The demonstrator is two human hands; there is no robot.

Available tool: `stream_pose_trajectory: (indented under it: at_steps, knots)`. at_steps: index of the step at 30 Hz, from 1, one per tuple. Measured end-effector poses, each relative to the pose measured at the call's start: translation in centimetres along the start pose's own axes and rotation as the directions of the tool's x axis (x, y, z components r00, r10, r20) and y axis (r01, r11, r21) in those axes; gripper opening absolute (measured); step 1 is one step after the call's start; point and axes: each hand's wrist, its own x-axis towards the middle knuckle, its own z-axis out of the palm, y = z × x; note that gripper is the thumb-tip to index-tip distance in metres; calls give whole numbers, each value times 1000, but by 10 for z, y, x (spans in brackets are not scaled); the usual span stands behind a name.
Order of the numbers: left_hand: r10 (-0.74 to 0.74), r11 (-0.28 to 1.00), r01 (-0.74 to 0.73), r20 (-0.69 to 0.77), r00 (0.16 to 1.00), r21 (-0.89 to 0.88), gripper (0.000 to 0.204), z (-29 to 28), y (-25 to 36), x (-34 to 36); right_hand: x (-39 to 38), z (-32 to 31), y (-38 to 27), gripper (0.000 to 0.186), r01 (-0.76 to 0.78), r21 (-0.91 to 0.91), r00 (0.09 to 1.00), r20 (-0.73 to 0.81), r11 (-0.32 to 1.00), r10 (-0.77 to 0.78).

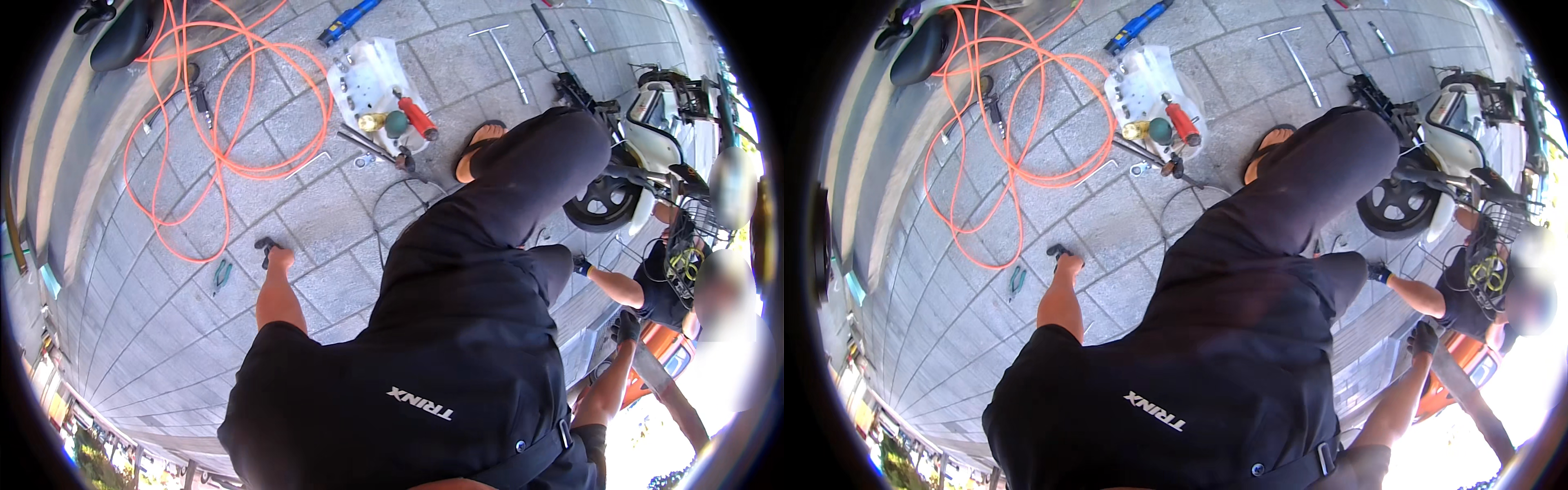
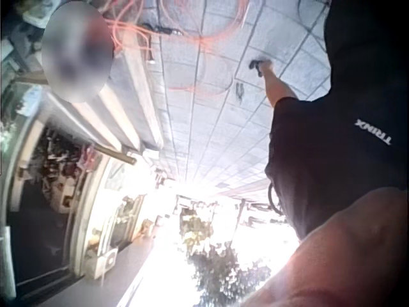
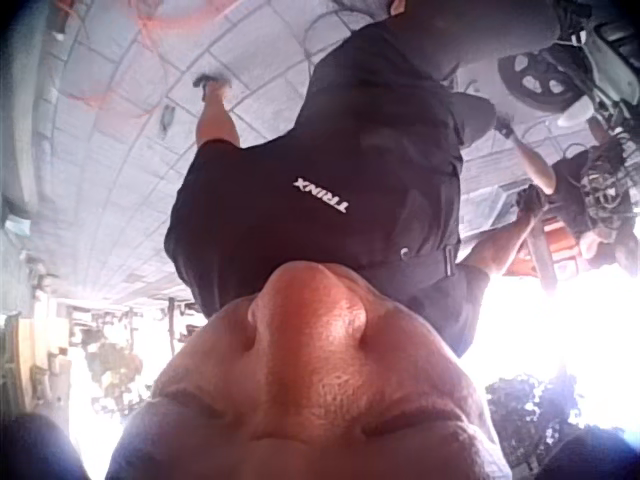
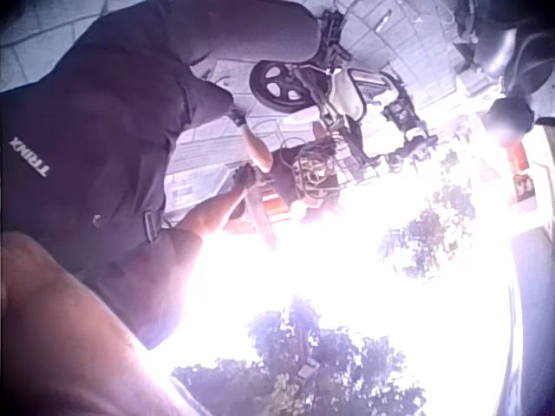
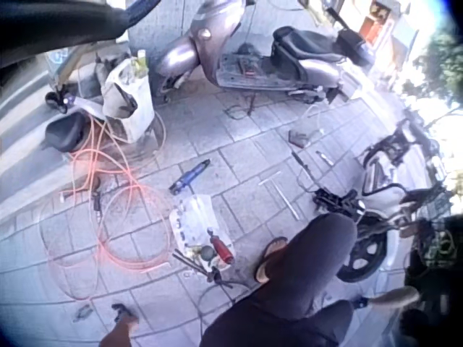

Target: The person walks from a bicycle shop to the sidewalk and begins working on a bicycle held by another person. They use a wrench to loosen a bolt on the handlebar stem and then use pliers to remove a metal clamp from the stem.

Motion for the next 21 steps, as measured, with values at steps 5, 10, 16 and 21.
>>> stream_pose_trajectory:
  at_steps: [5,10,16,21]
  knots:
    - [209,579,-435,-390,897,-690,29,-41,154,-76,-7,21,-13,17,189,245,982,-20,951,-189]
    - [712,-410,-366,-544,444,-835,11,-185,324,-182,-28,54,-66,21,518,407,849,-137,752,-510]
    - [904,-428,-126,-422,-73,-895,28,-181,488,-337,-151,75,-165,38,766,514,542,-195,386,-817]
    - [883,-122,112,-159,-442,-986,32,-56,556,-457,-271,64,-210,45,927,324,299,-333,189,-894]
